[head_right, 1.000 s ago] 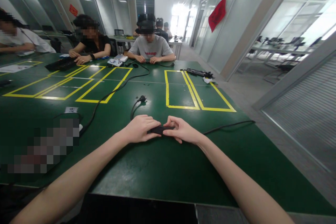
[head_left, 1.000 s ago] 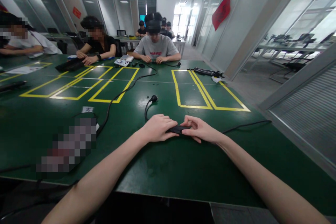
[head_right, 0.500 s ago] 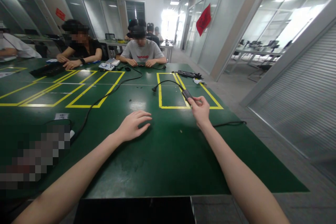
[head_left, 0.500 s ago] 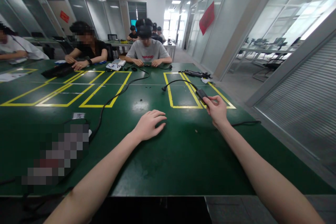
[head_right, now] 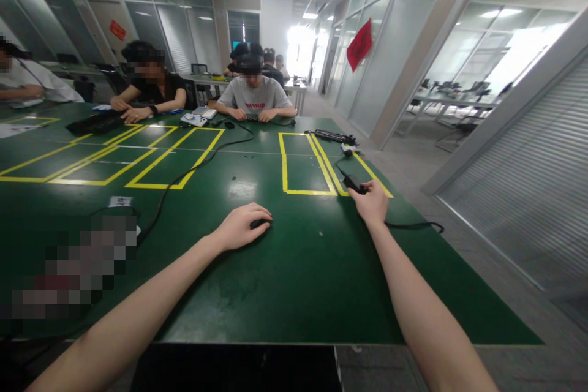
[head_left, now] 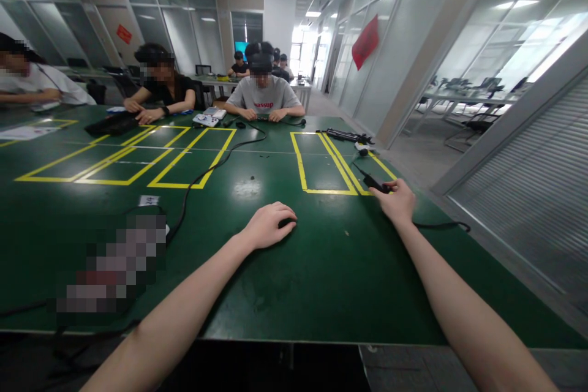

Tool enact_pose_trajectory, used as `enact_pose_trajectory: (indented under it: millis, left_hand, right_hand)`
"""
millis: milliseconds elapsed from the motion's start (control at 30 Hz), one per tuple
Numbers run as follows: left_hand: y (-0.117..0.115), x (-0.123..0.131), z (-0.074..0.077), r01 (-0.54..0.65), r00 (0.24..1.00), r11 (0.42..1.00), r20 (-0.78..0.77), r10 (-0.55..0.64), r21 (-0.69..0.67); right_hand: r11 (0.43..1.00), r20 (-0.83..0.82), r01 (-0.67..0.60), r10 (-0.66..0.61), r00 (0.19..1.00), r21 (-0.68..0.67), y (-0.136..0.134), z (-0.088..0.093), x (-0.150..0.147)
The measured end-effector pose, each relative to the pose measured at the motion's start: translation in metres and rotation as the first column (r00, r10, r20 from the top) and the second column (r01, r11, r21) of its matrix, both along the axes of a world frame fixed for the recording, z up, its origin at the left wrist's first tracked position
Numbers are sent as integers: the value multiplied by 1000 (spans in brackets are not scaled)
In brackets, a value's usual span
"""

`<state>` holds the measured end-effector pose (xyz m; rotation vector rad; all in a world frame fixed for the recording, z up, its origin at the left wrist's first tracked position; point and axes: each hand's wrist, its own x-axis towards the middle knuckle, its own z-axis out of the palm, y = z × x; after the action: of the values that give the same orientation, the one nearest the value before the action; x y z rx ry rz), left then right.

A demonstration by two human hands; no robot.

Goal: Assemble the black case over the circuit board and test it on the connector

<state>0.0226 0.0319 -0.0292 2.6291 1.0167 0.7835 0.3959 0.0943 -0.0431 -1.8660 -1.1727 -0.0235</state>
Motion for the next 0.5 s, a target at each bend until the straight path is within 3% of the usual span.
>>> enact_pose_trajectory:
  millis: [67,200,367,500]
  left_hand:
    - [-1,1,1,3,1000,1000,-23,-3,-4]
    - [-2,2,3,10,997,1000,-78,-11,-9]
    - [-1,3,2,5,996,1000,-91,-5,0]
    - [-1,2,3,9,995,1000,-95,-9,-5]
  right_hand:
    - [996,50,-27,32,998,-85,3,-6,5]
    - [994,83,-37,46,995,-106,8,-13,10]
    - [979,157,100,-71,985,-180,11,-12,15]
    - [968,163,127,-92,982,-216,11,-11,21]
